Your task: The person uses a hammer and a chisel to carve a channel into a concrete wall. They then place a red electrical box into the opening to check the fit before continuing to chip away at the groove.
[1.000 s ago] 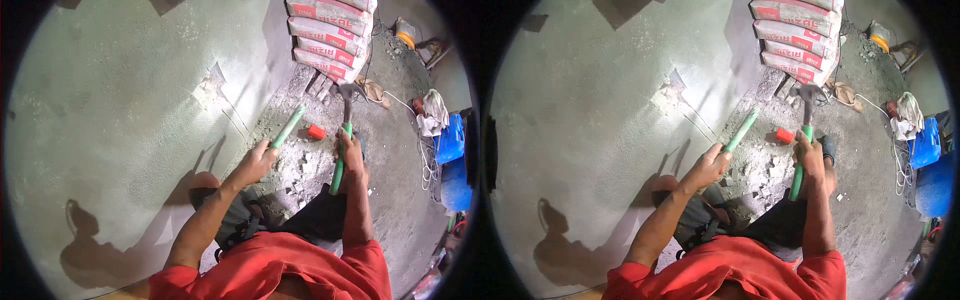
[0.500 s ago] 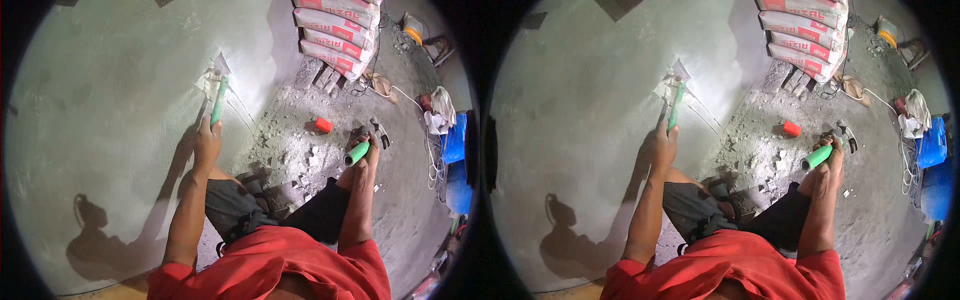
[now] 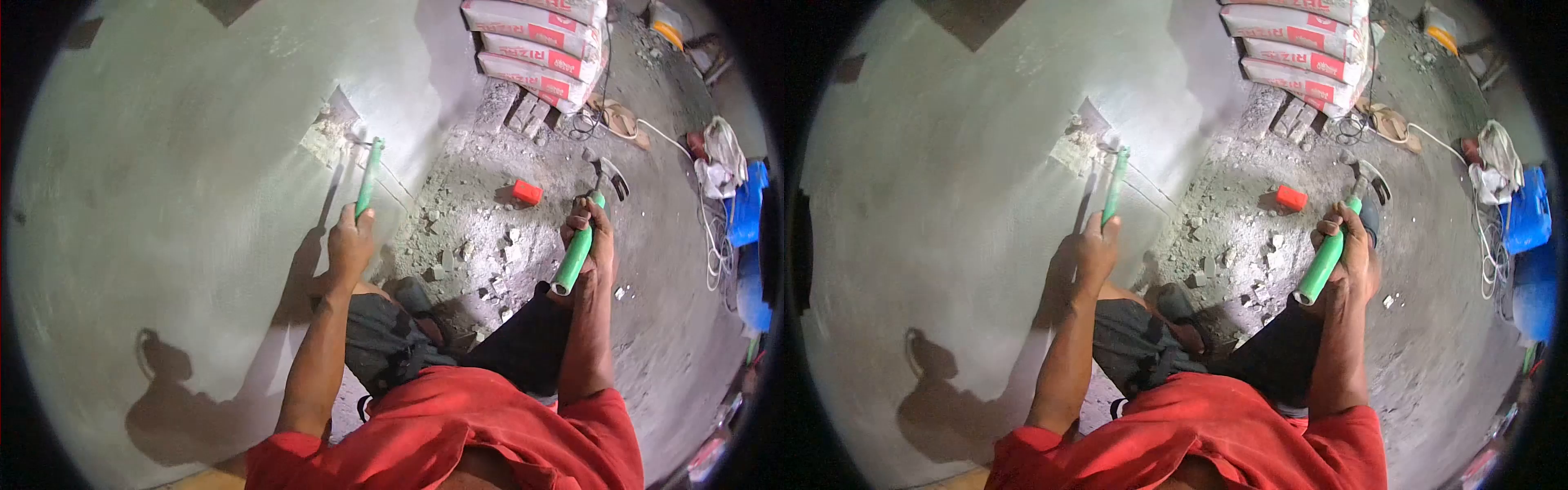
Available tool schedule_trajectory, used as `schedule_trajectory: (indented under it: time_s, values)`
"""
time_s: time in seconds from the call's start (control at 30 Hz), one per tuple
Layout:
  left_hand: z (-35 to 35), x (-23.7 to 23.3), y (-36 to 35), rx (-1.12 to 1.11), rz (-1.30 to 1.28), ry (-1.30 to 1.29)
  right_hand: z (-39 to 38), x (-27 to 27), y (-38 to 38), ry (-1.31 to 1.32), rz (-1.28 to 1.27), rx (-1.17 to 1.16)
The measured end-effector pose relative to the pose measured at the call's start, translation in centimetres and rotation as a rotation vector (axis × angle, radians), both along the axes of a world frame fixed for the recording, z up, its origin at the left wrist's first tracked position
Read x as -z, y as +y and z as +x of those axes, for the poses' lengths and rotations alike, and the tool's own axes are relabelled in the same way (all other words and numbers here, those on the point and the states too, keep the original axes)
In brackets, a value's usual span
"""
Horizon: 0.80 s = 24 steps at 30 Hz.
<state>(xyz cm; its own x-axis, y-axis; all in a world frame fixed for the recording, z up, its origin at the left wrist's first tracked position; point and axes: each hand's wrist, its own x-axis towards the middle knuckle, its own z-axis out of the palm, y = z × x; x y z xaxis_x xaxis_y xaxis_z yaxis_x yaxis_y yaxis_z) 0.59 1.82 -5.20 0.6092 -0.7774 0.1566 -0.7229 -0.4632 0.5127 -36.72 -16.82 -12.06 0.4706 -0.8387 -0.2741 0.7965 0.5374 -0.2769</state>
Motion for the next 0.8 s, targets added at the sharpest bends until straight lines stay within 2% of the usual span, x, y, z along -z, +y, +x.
schedule_trajectory:
  time_s: [0.1,0.17,0.23,0.33,0.37,0.43,0.57,0.67,0.7,0.73,0.8]
  values:
    - [1.2,0.5,0.4,-0.068,-0.09,-0.017,0.3,-0.4,0.6,-0.025,0.037,-0.013]
    - [1.4,0.2,0.5,-0.11,-0.091,0.068,0.9,-1.2,1.0,0.07,0.079,0.074]
    - [1.2,-0.7,0.5,-0.222,0.12,0.49,0.7,-1.1,0.9,0.044,0.076,0.066]
    - [-0.6,-1.8,0.5,-0.133,0.096,0.628,0.5,-1.3,0.7,0.046,0.07,0.069]
    - [-0.1,-1.0,0.5,-0.14,0.095,0.629,0.5,-1.4,0.7,0.071,0.066,0.082]
    - [1.4,0.9,-0.1,0.026,0.004,0.309,0.5,-1.4,0.7,0.066,0.053,0.065]
    - [1.7,-2.5,-2.6,-0.022,0.092,0.146,0.2,-0.6,0.5,0.031,-0.046,0.007]
    - [2.2,-4.1,-3.2,-0.072,0.062,0.178,1.1,-1.0,1.1,0.199,-0.131,0.023]
    - [1.8,-5.5,-3.1,-0.082,0.144,0.104,1.5,-1.3,1.3,0.202,-0.146,0.01]
    - [1.6,-6.5,-3.0,-0.09,0.228,0.034,2.3,-2.0,1.8,0.407,-0.174,-0.002]
    - [2.9,-4.9,-2.9,-0.094,0.18,0.09,4.1,-4.0,2.8,0.729,-0.216,0.034]
